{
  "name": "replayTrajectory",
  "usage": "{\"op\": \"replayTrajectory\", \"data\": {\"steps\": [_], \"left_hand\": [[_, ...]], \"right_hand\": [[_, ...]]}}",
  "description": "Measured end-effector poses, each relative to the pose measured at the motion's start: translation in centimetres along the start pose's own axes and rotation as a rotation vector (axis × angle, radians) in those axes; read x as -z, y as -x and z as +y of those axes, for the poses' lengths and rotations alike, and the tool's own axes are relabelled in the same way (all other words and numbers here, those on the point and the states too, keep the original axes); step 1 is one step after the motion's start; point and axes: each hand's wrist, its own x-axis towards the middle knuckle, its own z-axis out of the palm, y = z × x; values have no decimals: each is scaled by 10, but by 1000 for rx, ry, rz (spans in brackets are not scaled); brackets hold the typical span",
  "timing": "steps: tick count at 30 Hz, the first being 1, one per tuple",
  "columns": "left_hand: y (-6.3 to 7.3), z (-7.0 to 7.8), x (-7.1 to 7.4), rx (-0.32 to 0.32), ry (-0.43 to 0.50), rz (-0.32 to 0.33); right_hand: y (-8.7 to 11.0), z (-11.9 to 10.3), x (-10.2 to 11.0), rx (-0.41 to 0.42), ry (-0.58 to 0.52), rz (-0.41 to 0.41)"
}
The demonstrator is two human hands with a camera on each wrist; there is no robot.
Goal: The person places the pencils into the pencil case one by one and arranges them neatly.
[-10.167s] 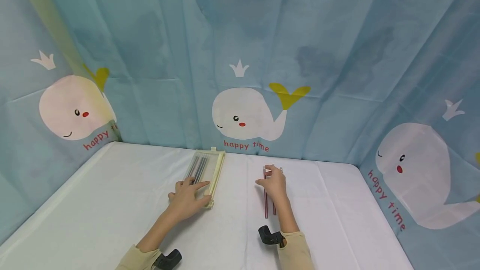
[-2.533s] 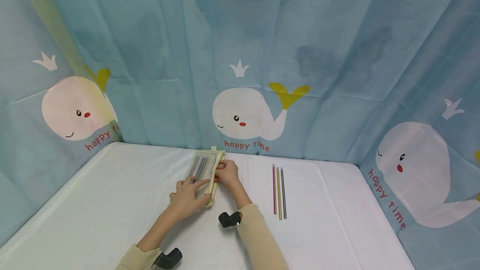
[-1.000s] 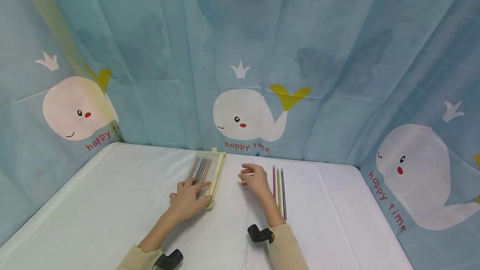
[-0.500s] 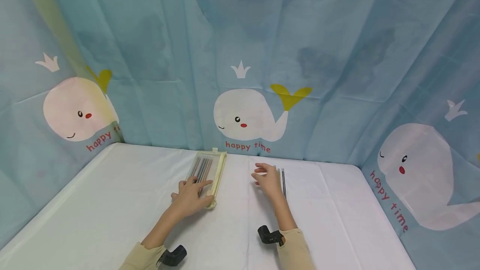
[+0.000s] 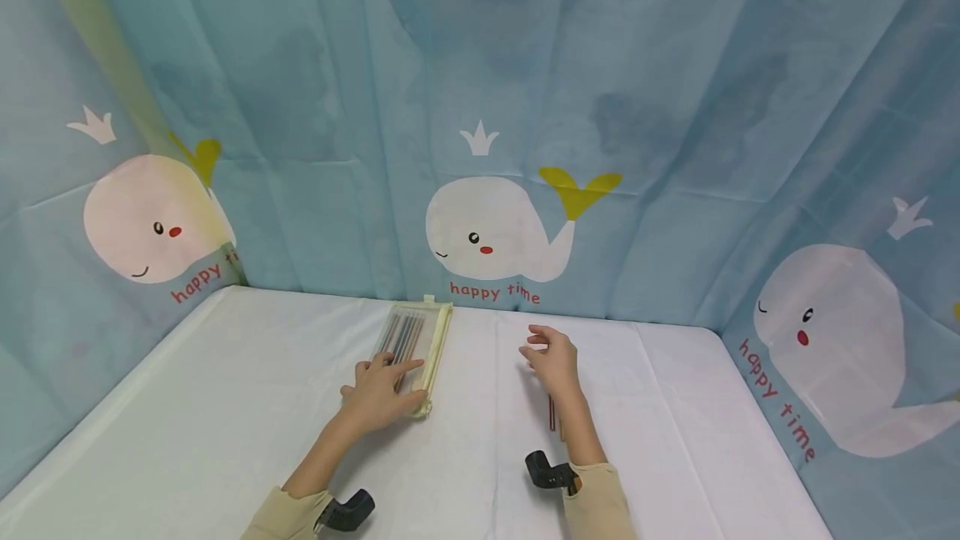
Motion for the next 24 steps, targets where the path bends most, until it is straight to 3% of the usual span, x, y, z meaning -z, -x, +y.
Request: {"op": "replayTrajectory", "data": {"steps": [24], "left_hand": [[1, 0, -1, -4, -7, 6]], "right_hand": [[4, 4, 20, -61, 145, 36]]}}
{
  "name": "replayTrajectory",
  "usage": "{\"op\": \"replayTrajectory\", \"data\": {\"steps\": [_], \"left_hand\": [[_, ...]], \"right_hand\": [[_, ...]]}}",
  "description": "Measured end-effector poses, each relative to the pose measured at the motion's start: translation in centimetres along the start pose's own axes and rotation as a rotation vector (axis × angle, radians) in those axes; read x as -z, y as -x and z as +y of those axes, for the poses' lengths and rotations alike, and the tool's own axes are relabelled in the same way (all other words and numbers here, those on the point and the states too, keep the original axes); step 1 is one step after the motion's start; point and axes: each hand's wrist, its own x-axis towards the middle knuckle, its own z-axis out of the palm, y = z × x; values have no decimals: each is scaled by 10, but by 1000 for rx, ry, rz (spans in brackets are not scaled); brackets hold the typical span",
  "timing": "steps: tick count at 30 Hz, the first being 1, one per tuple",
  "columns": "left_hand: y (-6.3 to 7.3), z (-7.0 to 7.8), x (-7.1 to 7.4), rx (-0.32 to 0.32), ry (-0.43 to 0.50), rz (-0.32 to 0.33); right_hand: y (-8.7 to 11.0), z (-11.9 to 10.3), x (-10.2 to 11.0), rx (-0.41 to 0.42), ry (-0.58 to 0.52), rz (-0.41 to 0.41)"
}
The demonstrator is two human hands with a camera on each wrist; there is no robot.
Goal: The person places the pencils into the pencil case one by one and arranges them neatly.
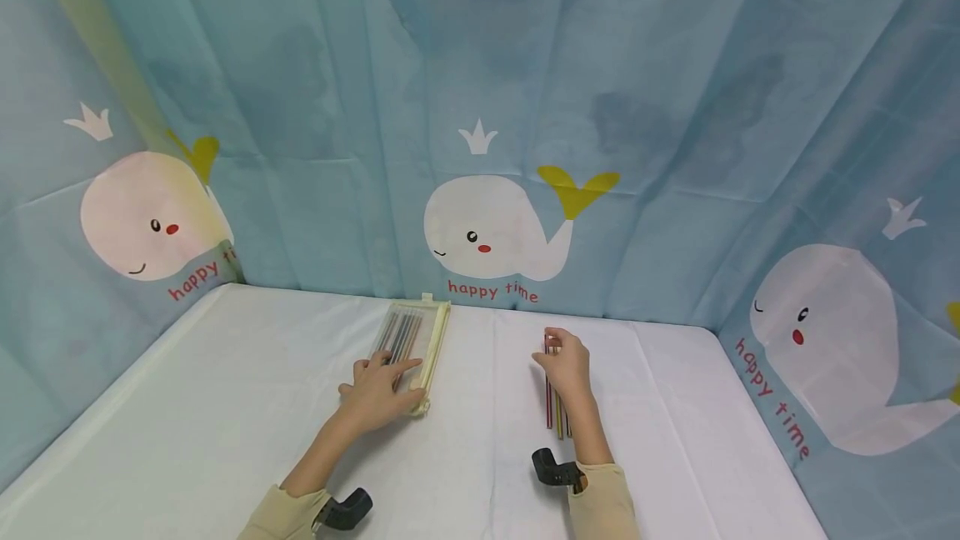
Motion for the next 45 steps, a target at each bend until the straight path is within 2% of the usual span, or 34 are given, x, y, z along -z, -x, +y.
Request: {"op": "replayTrajectory", "data": {"steps": [13, 33, 45], "left_hand": [[1, 1, 3, -1, -14, 4], [1, 1, 0, -2, -16, 12], [1, 2, 1, -4, -11, 8]], "right_hand": [[1, -2, -2, -25, 52, -28], [0, 3, -15, -36, 68, -31], [-1, 0, -22, -32, 121, -14]]}}
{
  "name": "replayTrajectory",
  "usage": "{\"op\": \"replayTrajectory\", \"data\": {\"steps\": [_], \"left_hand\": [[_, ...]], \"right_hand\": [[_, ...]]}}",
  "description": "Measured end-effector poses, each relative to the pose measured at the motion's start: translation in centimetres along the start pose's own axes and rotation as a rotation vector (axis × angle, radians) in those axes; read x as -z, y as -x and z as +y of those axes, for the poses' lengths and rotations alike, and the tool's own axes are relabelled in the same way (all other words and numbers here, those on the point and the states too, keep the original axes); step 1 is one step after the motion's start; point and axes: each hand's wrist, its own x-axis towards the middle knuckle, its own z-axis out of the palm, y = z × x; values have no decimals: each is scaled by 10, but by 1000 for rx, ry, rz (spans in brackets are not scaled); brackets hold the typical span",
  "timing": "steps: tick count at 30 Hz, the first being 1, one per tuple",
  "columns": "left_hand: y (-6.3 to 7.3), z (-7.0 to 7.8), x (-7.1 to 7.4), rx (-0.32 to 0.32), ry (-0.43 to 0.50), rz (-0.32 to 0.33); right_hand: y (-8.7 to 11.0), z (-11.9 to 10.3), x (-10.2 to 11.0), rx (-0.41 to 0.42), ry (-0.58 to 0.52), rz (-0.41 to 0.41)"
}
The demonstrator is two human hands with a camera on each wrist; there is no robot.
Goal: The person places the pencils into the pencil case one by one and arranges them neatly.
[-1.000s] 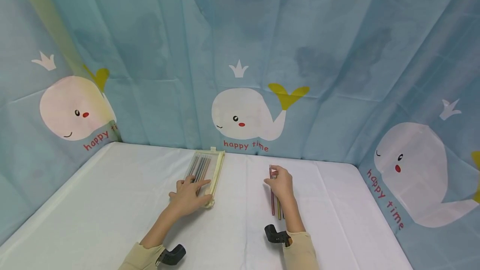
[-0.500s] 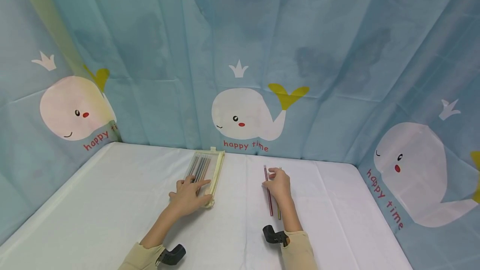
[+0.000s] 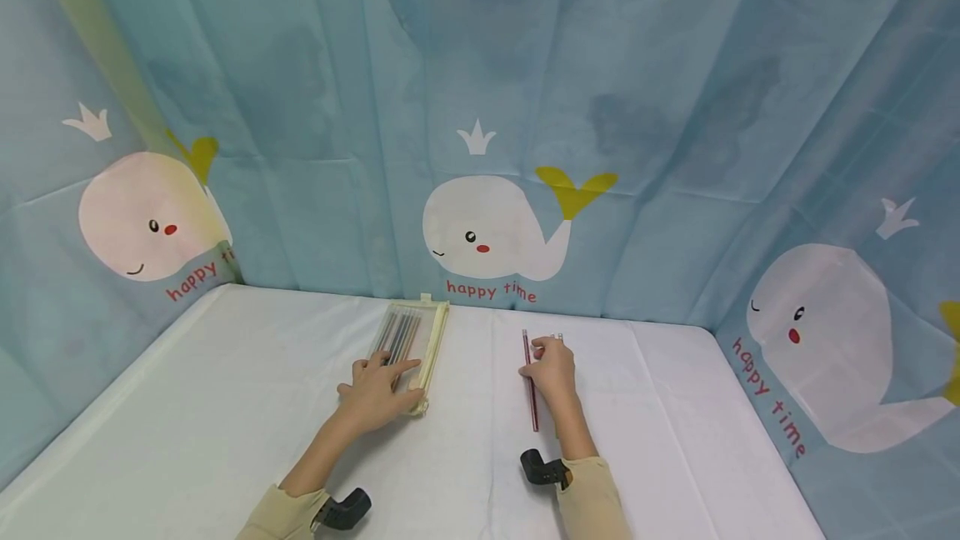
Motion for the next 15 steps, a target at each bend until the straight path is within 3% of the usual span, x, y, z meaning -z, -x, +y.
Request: {"op": "replayTrajectory", "data": {"steps": [7, 15], "left_hand": [[-1, 0, -1, -1, 4, -5], [0, -1, 0, 0, 0, -10]], "right_hand": [[-1, -2, 1, 1, -19, -19], [-3, -2, 3, -74, -133, -50]]}}
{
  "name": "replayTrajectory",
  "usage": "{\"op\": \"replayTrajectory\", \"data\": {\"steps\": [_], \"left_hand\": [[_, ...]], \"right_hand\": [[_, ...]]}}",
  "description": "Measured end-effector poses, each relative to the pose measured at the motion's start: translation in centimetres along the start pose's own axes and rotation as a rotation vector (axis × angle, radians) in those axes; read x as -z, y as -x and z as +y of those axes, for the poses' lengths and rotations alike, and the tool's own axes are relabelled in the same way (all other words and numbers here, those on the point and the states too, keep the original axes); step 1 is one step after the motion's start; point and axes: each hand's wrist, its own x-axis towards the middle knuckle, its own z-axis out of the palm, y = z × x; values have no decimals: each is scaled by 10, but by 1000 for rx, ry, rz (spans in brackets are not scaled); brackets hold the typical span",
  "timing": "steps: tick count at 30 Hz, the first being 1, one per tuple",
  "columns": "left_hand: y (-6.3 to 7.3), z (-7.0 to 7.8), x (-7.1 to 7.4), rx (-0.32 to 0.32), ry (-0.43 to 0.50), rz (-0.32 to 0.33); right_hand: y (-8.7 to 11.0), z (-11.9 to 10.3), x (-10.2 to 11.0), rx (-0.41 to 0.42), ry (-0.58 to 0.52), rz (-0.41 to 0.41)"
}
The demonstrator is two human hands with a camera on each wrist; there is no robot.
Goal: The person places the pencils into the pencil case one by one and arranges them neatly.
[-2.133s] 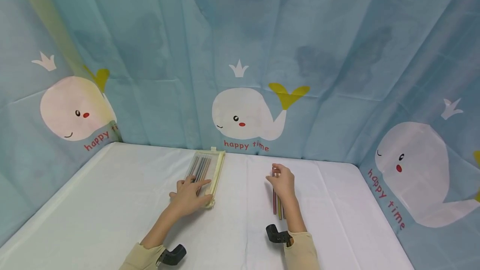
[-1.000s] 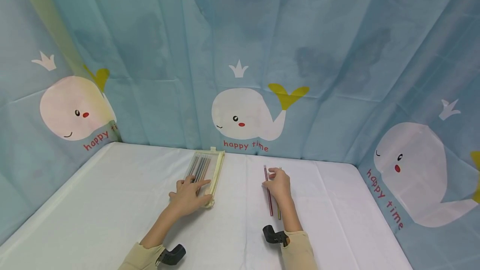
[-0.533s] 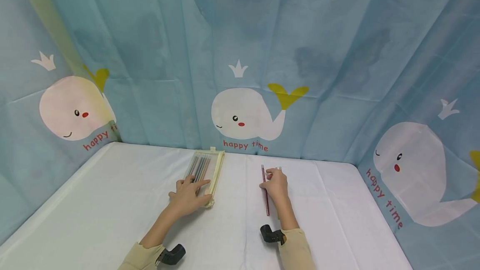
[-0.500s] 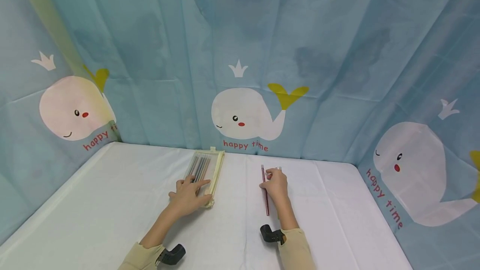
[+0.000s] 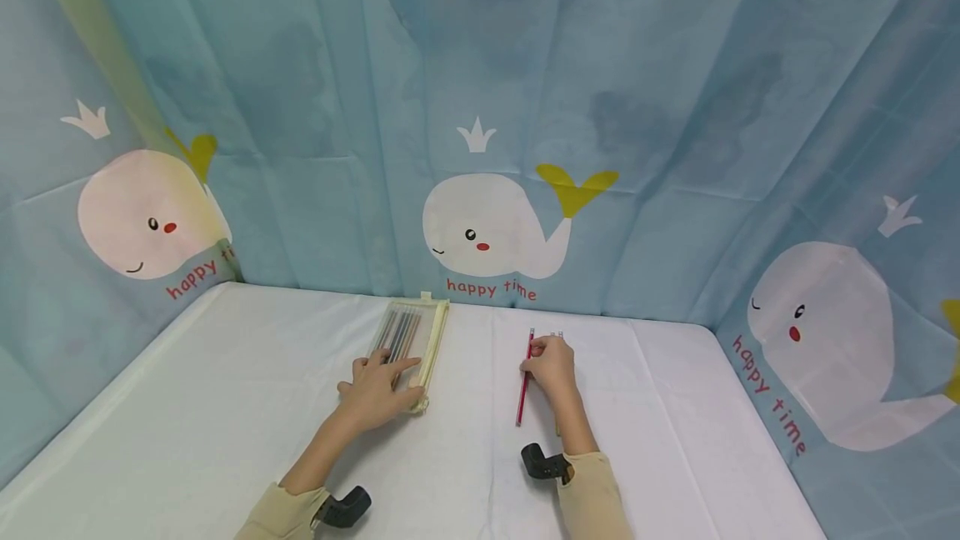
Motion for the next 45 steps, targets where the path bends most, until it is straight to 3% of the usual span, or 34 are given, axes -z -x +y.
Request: {"op": "replayTrajectory", "data": {"steps": [6, 18, 45], "left_hand": [[0, -1, 0, -2, -11, -3], [0, -1, 1, -4, -10, -1], [2, 0, 2, -2, 3, -12]], "right_hand": [[-1, 2, 1, -26, -87, -16], [-2, 4, 3, -57, -93, -40], [-1, -1, 1, -114, -327, -164]]}}
